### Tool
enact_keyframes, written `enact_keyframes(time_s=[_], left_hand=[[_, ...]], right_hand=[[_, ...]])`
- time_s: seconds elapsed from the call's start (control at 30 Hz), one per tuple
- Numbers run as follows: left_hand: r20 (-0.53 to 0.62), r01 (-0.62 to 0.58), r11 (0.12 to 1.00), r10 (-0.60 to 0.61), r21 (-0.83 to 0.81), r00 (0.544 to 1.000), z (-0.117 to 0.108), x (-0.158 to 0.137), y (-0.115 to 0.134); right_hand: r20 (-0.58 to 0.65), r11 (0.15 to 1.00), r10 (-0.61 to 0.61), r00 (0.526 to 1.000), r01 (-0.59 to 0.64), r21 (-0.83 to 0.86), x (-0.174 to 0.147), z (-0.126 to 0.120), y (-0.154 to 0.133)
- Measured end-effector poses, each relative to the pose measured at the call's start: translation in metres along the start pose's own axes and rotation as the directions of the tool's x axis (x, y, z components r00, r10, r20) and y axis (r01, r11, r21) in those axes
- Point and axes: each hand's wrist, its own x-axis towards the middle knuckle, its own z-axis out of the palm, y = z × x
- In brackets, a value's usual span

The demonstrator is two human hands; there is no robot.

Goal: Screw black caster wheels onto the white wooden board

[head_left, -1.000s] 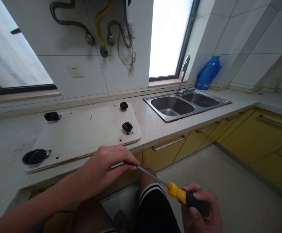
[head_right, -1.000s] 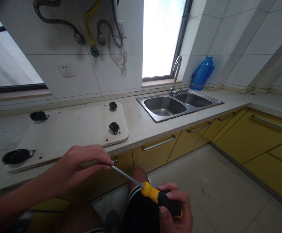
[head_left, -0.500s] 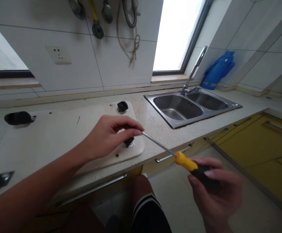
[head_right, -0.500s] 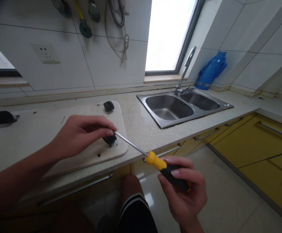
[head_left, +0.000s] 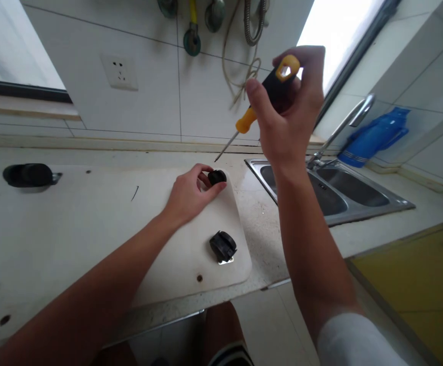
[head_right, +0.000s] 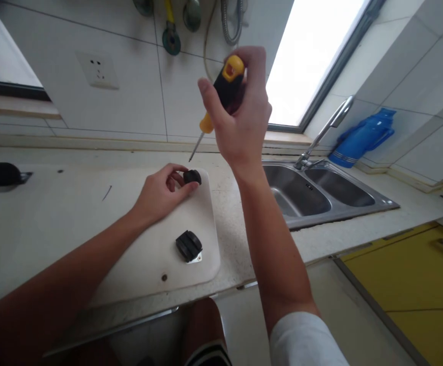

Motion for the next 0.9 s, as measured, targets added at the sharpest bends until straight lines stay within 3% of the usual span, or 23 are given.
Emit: enact_keyframes(time_s=[0.17, 0.3, 0.53, 0.73, 0.9], left_hand=[[0.041, -0.069, 0.972, 0.061, 0.225, 0.997, 0.001, -0.008, 0.006], [0.115, -0.184, 0.912, 0.152, 0.366, 0.982, 0.007, -0.015, 0.003], [0.319, -0.406, 0.780, 0.277, 0.476, 0.906, 0.016, -0.023, 0.001], [0.360, -0.415, 0.763, 0.255, 0.495, 0.897, 0.018, -0.024, 0.001], [0.373, -0.418, 0.767, 0.251, 0.487, 0.893, 0.018, -0.023, 0.002]], right_hand=[[0.180, 0.995, 0.016, 0.984, 0.002, -0.101, -0.003, 0.045, -0.002], [0.211, 0.997, 0.057, 0.976, -0.043, -0.068, -0.013, 0.060, 0.004], [0.180, 0.999, -0.045, 0.983, 0.042, 0.018, -0.013, 0.070, 0.020], [0.078, 0.984, -0.139, 0.987, 0.129, 0.119, -0.009, 0.067, 0.019], [0.079, 0.984, -0.147, 0.986, 0.137, 0.113, -0.009, 0.066, 0.012]])
